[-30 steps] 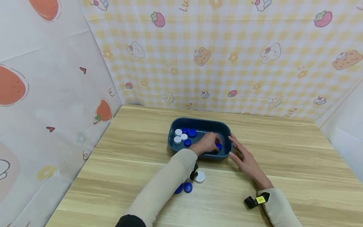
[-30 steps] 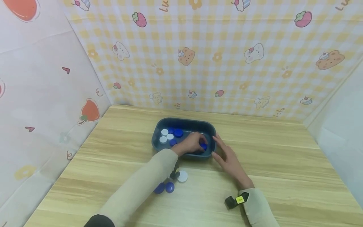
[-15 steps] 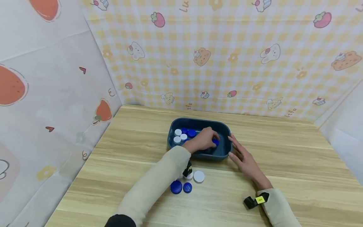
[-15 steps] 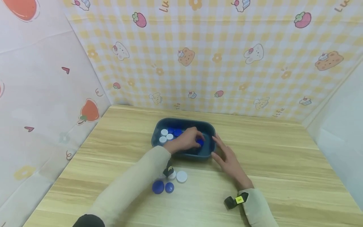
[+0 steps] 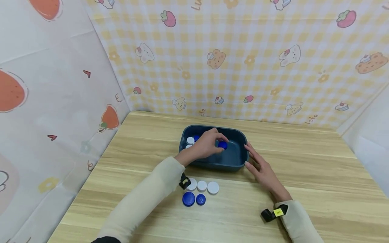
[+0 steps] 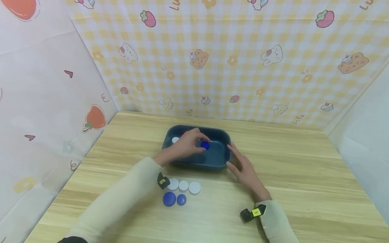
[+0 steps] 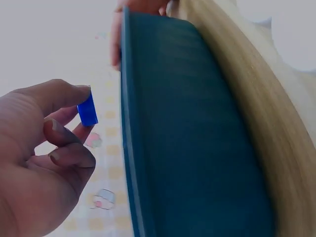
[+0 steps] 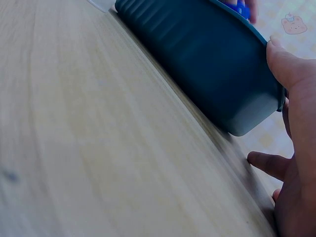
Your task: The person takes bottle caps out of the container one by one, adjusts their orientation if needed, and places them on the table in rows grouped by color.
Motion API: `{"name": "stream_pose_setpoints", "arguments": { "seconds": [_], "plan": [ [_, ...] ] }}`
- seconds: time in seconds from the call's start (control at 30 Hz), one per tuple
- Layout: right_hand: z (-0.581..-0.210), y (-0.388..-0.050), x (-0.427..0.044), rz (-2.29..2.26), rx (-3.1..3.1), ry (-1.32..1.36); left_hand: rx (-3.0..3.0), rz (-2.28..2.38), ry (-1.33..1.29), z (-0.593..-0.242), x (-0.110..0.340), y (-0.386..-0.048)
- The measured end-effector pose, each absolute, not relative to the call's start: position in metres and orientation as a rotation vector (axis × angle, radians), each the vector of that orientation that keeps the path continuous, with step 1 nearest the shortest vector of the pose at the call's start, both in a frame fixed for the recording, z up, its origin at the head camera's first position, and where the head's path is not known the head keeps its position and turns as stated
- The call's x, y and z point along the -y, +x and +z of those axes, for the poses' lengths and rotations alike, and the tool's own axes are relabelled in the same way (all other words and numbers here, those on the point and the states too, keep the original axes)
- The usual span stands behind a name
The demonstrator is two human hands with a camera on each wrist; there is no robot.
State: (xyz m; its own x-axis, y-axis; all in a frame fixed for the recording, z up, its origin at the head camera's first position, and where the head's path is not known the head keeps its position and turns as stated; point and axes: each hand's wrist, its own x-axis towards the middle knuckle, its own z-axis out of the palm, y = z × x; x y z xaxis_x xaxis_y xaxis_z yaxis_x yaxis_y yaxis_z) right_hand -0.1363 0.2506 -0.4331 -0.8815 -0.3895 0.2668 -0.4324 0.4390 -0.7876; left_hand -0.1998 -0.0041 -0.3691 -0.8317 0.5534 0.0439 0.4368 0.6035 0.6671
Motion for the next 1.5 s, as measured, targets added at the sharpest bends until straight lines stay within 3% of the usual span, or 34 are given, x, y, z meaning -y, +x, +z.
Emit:
{"name": "stream_pose_setpoints", "arguments": {
  "seconds": [0.43,0.73,1.5],
  "plan": [
    [-0.434,-0.137,-0.25,1.442,2.61,0.763,-2.541,1.009,1.298,-0.373,0.037,-0.138],
    [-0.436,-0.137,-0.251,1.455,2.613,0.765,-2.425,0.887,1.488,-0.385,0.047,-0.109],
    [-0.434,-0.137,-0.249,1.436,2.621,0.757,-2.507,0.191,1.97,-0.411,0.045,-0.088]
  ]
}}
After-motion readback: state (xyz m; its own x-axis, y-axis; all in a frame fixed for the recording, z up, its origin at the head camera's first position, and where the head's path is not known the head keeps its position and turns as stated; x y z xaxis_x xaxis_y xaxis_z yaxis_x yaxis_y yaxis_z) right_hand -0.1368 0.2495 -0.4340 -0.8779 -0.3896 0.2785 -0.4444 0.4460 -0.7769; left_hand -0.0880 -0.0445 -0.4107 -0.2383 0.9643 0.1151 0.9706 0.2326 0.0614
